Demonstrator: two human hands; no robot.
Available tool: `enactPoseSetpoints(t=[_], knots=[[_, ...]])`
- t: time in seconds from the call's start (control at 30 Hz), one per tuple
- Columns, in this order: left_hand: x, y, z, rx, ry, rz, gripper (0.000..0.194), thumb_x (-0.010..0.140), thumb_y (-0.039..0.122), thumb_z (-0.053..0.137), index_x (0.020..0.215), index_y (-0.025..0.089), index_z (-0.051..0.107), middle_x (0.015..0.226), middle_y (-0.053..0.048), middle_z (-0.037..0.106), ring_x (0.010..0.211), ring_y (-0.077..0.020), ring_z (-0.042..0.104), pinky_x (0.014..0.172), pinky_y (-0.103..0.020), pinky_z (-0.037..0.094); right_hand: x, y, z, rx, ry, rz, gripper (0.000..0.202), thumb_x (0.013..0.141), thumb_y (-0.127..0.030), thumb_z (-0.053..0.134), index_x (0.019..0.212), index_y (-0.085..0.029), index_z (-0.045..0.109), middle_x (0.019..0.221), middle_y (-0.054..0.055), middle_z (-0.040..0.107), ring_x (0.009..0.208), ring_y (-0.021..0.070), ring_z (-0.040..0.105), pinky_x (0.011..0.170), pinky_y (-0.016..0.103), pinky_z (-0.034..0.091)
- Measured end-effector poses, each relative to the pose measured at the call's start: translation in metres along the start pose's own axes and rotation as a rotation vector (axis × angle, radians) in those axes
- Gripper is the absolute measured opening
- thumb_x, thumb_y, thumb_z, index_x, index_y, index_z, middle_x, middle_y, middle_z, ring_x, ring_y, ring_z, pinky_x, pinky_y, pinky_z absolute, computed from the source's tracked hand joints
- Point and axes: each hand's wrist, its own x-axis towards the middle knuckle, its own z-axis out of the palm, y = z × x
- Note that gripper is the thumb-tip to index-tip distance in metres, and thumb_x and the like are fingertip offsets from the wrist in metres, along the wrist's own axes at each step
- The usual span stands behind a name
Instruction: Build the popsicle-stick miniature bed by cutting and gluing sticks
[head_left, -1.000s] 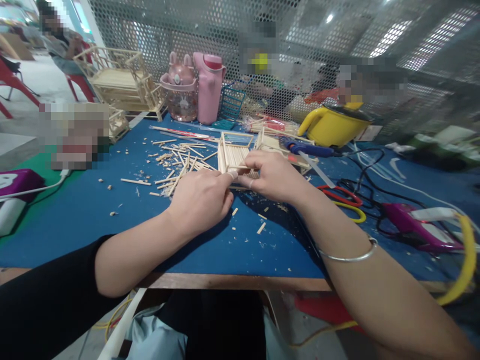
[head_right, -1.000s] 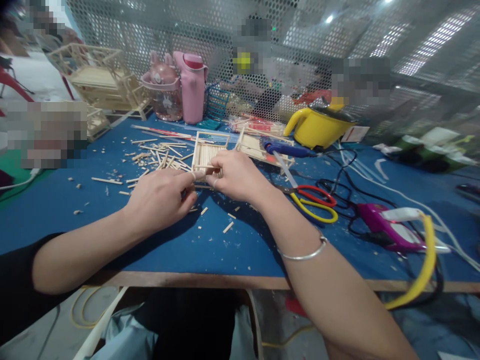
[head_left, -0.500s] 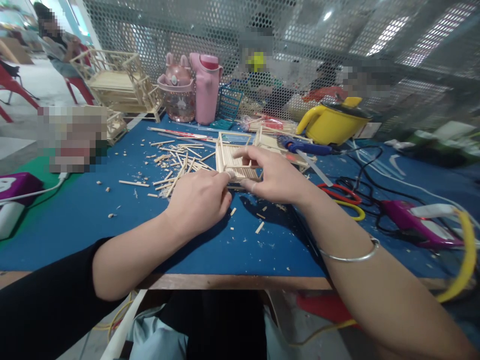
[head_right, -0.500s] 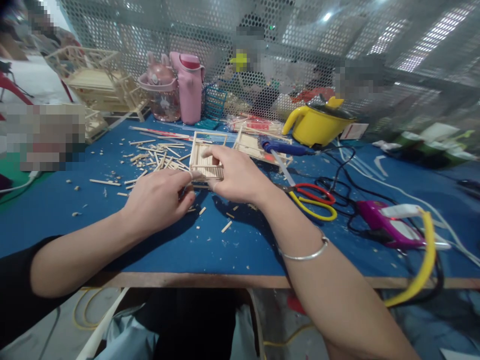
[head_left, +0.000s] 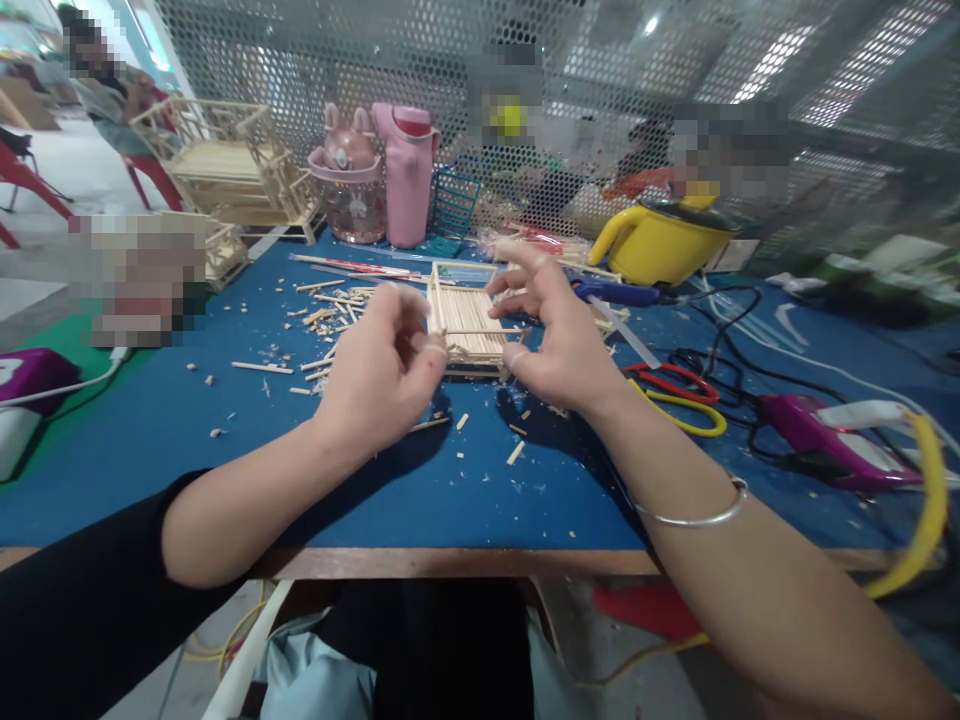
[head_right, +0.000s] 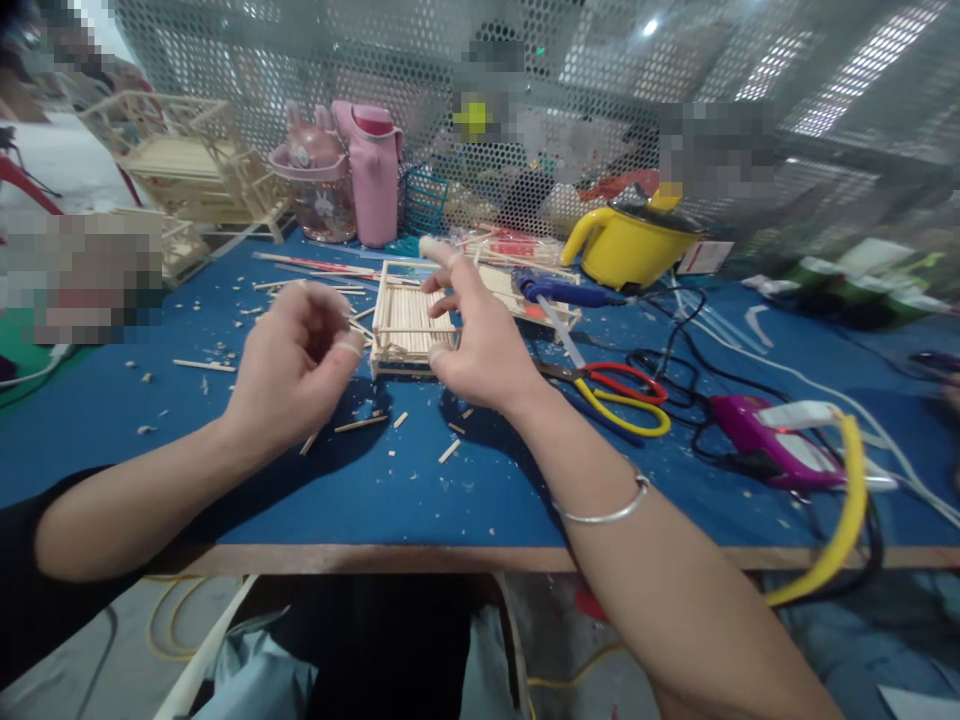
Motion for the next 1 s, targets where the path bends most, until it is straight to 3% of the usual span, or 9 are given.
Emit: enactPoseSetpoints(t=[0.1,0.23,0.37,0.67,1.0], knots=[[0.005,-0.007,0.002,-0.146,0.086,-0.065,0.035,0.077,0.008,0.051,0.109,0.020,0.045,0.079,0.001,0.059,0.066,-0.0101,0.056,0.056,-0.023,0.043,0.000,-0.005,0.004,-0.027,0.030,0.027,0.091,0.068,-0.010,0.055,0.148,-0.031,0.016,0.135,0.008,0.045,0.097,0.0194,0.059,0.086,0.038,0.051],[0.004,-0.012,0.004,-0.165,-0.095,-0.152,0.060,0.074,0.008,0.052,0.130,0.020,0.035,0.089,-0.002,0.065,0.069,-0.0112,0.059,0.058,-0.025,0.046,0.000,-0.011,0.009,-0.125,-0.039,0.044,0.097,0.073,-0.018,0.061,0.151,-0.033,0.004,0.144,0.008,0.041,0.104,0.0236,0.059,0.083,0.040,0.052],[0.000,-0.011,0.007,-0.169,-0.160,-0.150,0.072,0.072,0.008,0.054,0.139,0.020,0.029,0.095,-0.004,0.067,0.078,-0.0133,0.062,0.067,-0.029,0.049,0.001,-0.015,0.012,-0.178,-0.063,0.075,0.096,0.075,-0.019,0.060,0.151,-0.034,0.004,0.144,0.007,0.044,0.102,0.0245,0.061,0.085,0.041,0.051],[0.003,-0.011,0.010,-0.277,-0.234,-0.214,0.073,0.076,0.006,0.055,0.142,0.018,0.027,0.098,-0.006,0.071,0.081,-0.0136,0.064,0.066,-0.027,0.051,0.002,-0.012,0.015,-0.168,-0.058,0.067,0.092,0.077,-0.019,0.058,0.151,-0.033,0.005,0.139,0.007,0.049,0.097,0.0220,0.063,0.085,0.041,0.050],[0.003,-0.014,0.011,-0.299,-0.223,-0.212,0.068,0.078,0.012,0.058,0.140,0.018,0.031,0.094,-0.006,0.068,0.081,-0.0140,0.064,0.066,-0.027,0.051,0.003,-0.011,0.010,-0.126,-0.007,0.040,0.091,0.074,-0.018,0.057,0.150,-0.029,0.010,0.132,0.008,0.053,0.098,0.0217,0.060,0.080,0.037,0.051]])
